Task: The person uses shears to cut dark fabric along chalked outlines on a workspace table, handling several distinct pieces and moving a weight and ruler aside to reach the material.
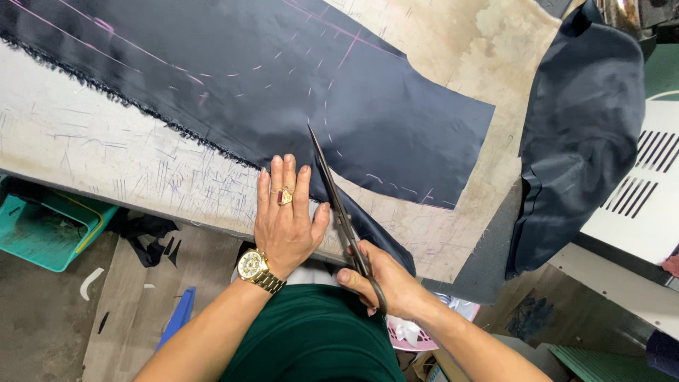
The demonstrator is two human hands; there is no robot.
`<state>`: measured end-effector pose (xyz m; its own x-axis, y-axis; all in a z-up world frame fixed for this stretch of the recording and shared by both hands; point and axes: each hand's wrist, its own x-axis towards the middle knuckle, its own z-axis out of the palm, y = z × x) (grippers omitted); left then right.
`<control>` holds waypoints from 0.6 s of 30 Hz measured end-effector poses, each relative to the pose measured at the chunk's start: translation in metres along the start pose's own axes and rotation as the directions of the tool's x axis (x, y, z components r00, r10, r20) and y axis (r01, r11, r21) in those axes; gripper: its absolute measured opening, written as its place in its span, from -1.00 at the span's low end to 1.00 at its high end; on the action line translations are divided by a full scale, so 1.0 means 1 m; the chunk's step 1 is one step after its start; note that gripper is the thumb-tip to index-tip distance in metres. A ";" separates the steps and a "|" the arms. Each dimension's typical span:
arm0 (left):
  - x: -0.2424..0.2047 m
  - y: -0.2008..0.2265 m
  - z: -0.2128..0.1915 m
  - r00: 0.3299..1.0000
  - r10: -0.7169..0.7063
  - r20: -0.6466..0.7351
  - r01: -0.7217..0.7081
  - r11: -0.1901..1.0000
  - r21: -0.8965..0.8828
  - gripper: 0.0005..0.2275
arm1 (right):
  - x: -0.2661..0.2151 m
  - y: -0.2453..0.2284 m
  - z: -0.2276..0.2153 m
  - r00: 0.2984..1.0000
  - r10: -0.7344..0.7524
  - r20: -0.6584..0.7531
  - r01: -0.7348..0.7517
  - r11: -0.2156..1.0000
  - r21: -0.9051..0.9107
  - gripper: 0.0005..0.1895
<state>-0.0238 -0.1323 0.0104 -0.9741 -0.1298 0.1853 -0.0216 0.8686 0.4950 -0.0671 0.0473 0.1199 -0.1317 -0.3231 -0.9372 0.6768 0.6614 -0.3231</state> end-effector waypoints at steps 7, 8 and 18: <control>0.002 0.003 0.000 0.999 0.007 -0.042 -0.006 1.000 0.010 -0.47 | -0.001 0.003 0.008 1.000 -0.024 0.016 0.023 0.998 0.055 -0.41; 0.001 0.003 0.000 0.999 0.014 -0.041 -0.013 1.000 0.014 -0.47 | 0.002 0.009 0.007 0.999 -0.030 0.017 0.029 0.998 0.060 -0.41; 0.041 -0.037 -0.027 0.957 0.025 -0.289 -0.133 0.923 -0.361 -0.73 | 0.007 -0.005 0.019 1.000 -0.014 -0.023 0.016 0.995 0.103 -0.40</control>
<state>-0.0573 -0.1829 0.0224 -0.8678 -0.2406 0.4347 0.1911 0.6461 0.7390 -0.0575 0.0292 0.1174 -0.1574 -0.3166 -0.9354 0.7454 0.5832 -0.3228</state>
